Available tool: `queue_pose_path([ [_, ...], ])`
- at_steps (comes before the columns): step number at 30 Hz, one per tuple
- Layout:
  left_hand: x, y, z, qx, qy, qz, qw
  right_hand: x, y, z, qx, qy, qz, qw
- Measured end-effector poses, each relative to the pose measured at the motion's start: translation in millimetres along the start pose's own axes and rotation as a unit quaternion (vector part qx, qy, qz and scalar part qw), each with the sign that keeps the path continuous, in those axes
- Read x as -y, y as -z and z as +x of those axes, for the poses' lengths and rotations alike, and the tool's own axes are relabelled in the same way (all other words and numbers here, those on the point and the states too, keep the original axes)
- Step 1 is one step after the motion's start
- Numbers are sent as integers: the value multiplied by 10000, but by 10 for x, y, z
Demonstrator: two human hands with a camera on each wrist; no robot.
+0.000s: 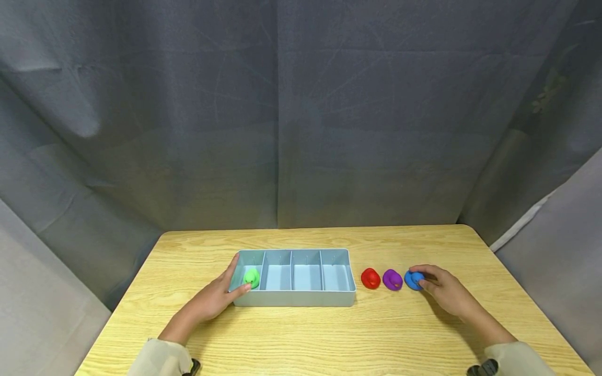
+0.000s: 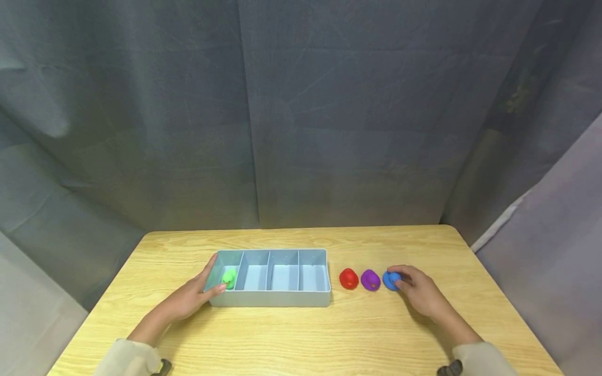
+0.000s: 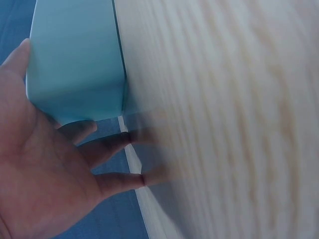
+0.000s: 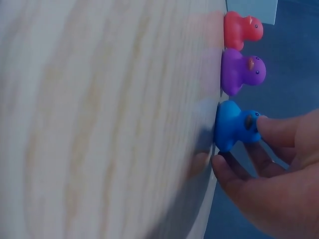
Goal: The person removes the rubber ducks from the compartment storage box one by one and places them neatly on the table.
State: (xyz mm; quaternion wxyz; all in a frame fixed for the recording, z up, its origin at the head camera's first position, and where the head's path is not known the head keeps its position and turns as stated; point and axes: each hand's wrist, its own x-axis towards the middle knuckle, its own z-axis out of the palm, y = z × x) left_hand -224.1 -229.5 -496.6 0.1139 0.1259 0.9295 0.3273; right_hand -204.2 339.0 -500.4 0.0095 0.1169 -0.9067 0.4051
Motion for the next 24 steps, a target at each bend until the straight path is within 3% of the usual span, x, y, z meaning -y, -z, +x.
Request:
queue_pose_path([
  [24, -5, -3, -8, 0, 15, 36, 10000, 240, 76, 9, -211, -63, -226, 9995],
])
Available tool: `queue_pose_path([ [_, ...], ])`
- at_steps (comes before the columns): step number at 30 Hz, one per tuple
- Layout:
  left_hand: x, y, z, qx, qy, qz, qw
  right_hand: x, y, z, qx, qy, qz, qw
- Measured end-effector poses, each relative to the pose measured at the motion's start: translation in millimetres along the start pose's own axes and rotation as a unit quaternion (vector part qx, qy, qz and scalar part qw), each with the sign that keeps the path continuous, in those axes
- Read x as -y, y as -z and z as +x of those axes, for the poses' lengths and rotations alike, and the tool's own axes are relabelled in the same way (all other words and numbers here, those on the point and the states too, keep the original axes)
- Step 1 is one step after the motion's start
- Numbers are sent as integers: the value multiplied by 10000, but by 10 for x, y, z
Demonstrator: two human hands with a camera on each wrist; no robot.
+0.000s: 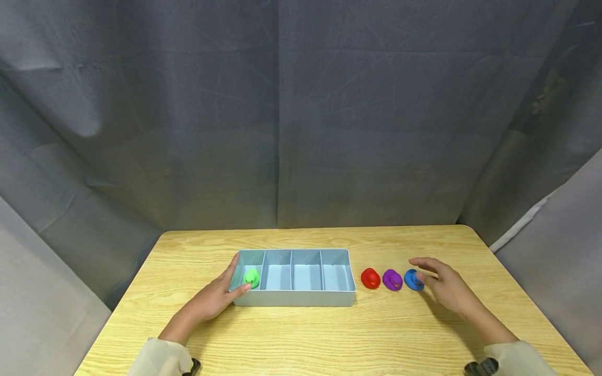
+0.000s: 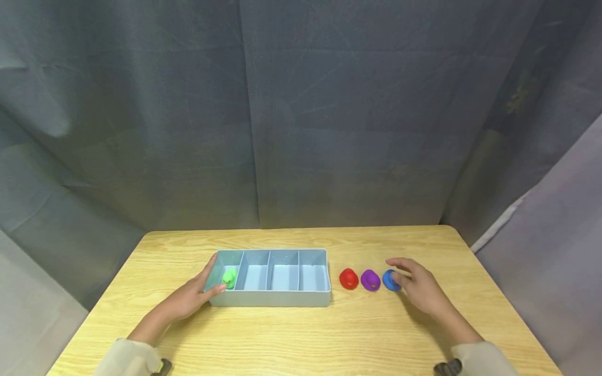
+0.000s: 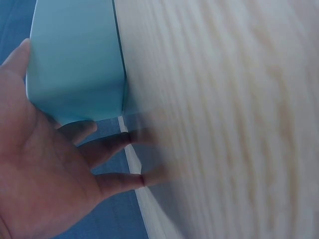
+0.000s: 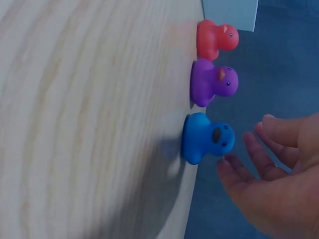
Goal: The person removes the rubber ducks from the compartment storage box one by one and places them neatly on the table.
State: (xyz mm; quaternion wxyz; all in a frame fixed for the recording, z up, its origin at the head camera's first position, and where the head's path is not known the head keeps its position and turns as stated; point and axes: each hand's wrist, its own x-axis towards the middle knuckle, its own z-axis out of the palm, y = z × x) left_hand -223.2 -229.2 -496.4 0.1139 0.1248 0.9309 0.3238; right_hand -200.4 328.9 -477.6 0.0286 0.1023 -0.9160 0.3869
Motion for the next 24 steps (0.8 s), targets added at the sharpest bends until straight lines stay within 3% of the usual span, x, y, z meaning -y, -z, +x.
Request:
queue_pose_path([
  [8, 14, -1, 3, -3, 8, 5, 10000, 155, -21, 12, -179, 241, 63, 9995],
  [24, 4, 0, -8, -14, 4, 0, 10000, 572, -263, 76, -109, 464, 409, 9980],
])
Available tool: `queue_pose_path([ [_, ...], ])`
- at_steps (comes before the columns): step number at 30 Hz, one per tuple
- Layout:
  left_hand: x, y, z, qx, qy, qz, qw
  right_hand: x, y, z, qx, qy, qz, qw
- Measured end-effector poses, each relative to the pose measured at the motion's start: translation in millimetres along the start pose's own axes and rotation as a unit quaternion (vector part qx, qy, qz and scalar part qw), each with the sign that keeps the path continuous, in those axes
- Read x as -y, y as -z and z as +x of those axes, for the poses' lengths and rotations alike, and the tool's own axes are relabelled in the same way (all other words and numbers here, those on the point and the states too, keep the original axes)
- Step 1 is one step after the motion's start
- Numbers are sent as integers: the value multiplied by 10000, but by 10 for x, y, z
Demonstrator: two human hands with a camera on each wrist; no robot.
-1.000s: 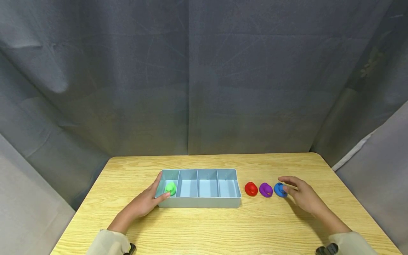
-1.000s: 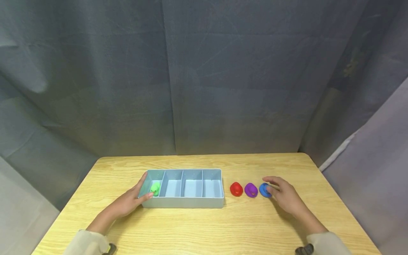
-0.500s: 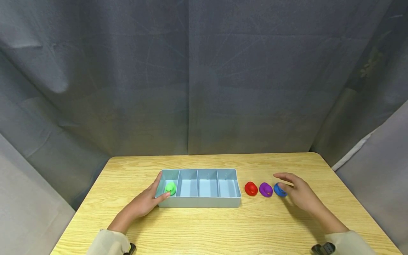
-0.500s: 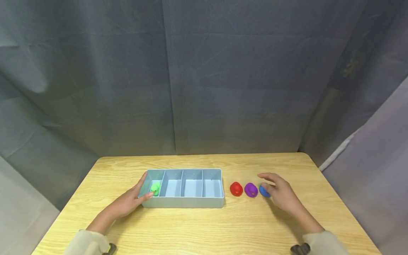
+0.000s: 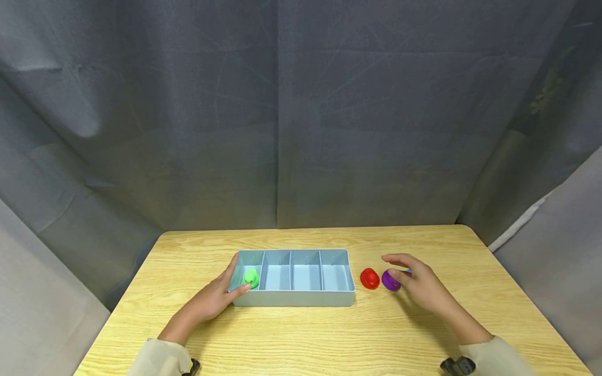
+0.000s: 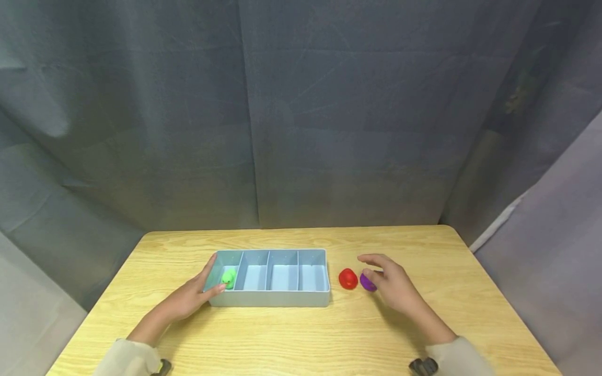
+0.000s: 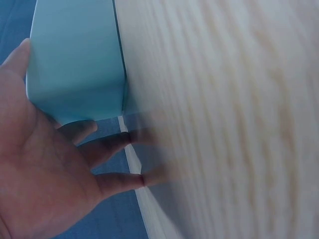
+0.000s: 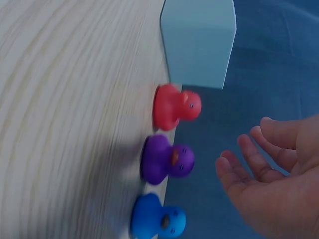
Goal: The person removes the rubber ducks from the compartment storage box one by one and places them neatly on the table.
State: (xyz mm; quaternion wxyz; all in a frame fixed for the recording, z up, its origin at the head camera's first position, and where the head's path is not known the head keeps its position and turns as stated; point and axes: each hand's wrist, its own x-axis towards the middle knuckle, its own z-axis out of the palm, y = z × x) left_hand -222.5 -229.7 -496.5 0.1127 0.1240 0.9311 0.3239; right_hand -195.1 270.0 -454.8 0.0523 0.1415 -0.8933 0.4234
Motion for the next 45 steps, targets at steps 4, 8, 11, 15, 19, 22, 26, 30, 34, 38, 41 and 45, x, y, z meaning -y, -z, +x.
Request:
queue_pose_path([
  [4, 6, 8, 0, 17, 9, -7, 10000, 72, -96, 51, 92, 8, 284, 9996],
  [8, 3, 16, 0, 43, 26, -40, 10000, 141, -190, 95, 171, 1, 412, 9990],
  [11, -11, 24, -4, 42, 25, -43, 10000, 197, -264, 125, 224, -2, 349, 9991],
  [15, -30, 35, -9, 25, 45, -55, 10000, 274, -368, 168, 319, 7, 499, 9982],
  [19, -43, 39, -10, 20, 53, -58, 10000, 344, -457, 208, 466, -72, 685, 9965],
  [22, -46, 36, -12, 23, 50, -57, 10000, 377, -524, 239, 573, -68, 714, 9958],
  [26, -31, 26, -4, 37, 59, -49, 10000, 420, -612, 277, 690, 48, 801, 9944],
  [30, -14, 12, 1, 57, 66, -56, 9999, 478, -669, 295, 720, 51, 935, 9930],
  [34, -8, 9, -2, 66, 71, -65, 9999, 517, -686, 299, 645, -16, 1004, 9929],
  [38, -13, 12, -2, 55, 66, -62, 9999, 537, -698, 306, 572, -11, 977, 9936],
  [41, -17, 12, 1, 44, 66, -46, 10000, 555, -727, 314, 500, 43, 884, 9948],
  [45, -32, 14, -2, 29, 61, -68, 10000, 591, -802, 344, 475, 192, 786, 9956],
])
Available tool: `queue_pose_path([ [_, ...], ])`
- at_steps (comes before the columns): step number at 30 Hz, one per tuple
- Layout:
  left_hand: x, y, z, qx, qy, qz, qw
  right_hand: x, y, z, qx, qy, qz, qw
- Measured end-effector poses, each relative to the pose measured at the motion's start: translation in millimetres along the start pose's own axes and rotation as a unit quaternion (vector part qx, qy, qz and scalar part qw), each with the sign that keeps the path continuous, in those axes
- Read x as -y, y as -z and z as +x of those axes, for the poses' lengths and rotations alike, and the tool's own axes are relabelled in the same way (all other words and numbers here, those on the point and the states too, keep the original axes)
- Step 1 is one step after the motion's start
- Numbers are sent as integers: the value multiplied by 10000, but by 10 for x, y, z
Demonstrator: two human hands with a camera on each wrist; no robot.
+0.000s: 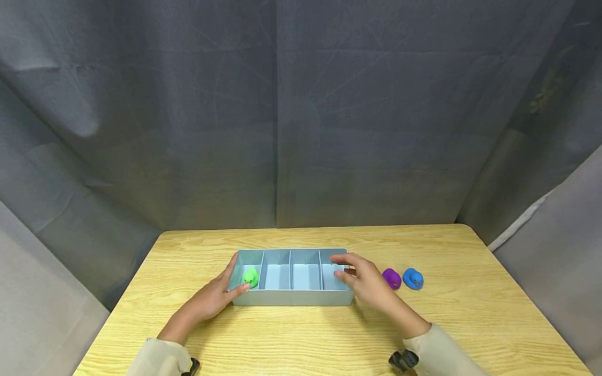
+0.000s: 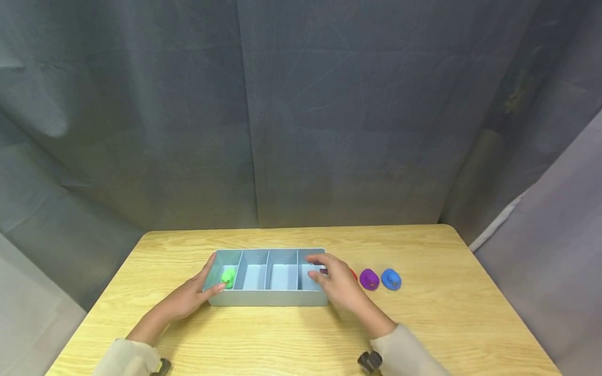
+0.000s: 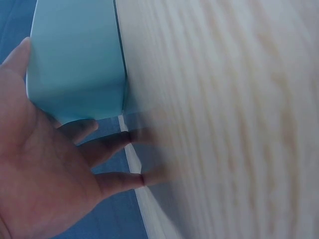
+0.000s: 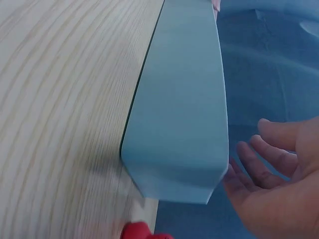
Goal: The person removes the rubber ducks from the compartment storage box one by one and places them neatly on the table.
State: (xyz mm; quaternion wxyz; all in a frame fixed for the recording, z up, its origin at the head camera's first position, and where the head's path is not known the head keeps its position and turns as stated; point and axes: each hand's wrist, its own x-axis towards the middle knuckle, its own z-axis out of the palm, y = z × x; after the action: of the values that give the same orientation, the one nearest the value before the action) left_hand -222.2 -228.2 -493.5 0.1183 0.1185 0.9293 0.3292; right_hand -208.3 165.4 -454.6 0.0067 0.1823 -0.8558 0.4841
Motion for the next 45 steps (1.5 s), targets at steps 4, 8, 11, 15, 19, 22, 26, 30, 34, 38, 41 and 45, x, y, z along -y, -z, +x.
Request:
queue_pose_path([
  [4, -1, 3, -1, 13, -13, -15, 10000, 42, -115, 59, 75, 94, 28, 9999],
  [8, 2, 8, -1, 8, -12, 22, 10000, 122, -250, 123, 165, 193, 126, 9996],
  [11, 2, 13, 0, 10, -14, 19, 10000, 187, -353, 173, 233, 293, 146, 9992],
  [15, 4, 16, 4, 35, -39, -23, 10000, 253, -480, 240, 351, 429, 140, 9984],
  [19, 8, 16, 2, 76, -95, -80, 9999, 314, -577, 299, 516, 424, 289, 9973],
  [22, 18, 23, 4, 125, -119, -134, 9998, 365, -638, 338, 626, 416, 415, 9963],
  [26, 36, 38, 11, 187, -104, -204, 9996, 438, -732, 392, 726, 452, 476, 9952],
  [30, 47, 46, 16, 232, -87, -285, 9993, 501, -848, 459, 833, 470, 468, 9943],
  [34, 39, 48, 11, 278, -80, -347, 9990, 539, -975, 525, 957, 414, 396, 9938],
  [38, 21, 50, 4, 305, -89, -415, 9986, 567, -1084, 584, 1062, 339, 363, 9931],
  [41, 19, 54, 2, 322, -94, -453, 9984, 593, -1151, 627, 1111, 280, 270, 9930],
  [45, 30, 58, 3, 369, -115, -521, 9979, 624, -1232, 692, 1149, 283, 42, 9930],
])
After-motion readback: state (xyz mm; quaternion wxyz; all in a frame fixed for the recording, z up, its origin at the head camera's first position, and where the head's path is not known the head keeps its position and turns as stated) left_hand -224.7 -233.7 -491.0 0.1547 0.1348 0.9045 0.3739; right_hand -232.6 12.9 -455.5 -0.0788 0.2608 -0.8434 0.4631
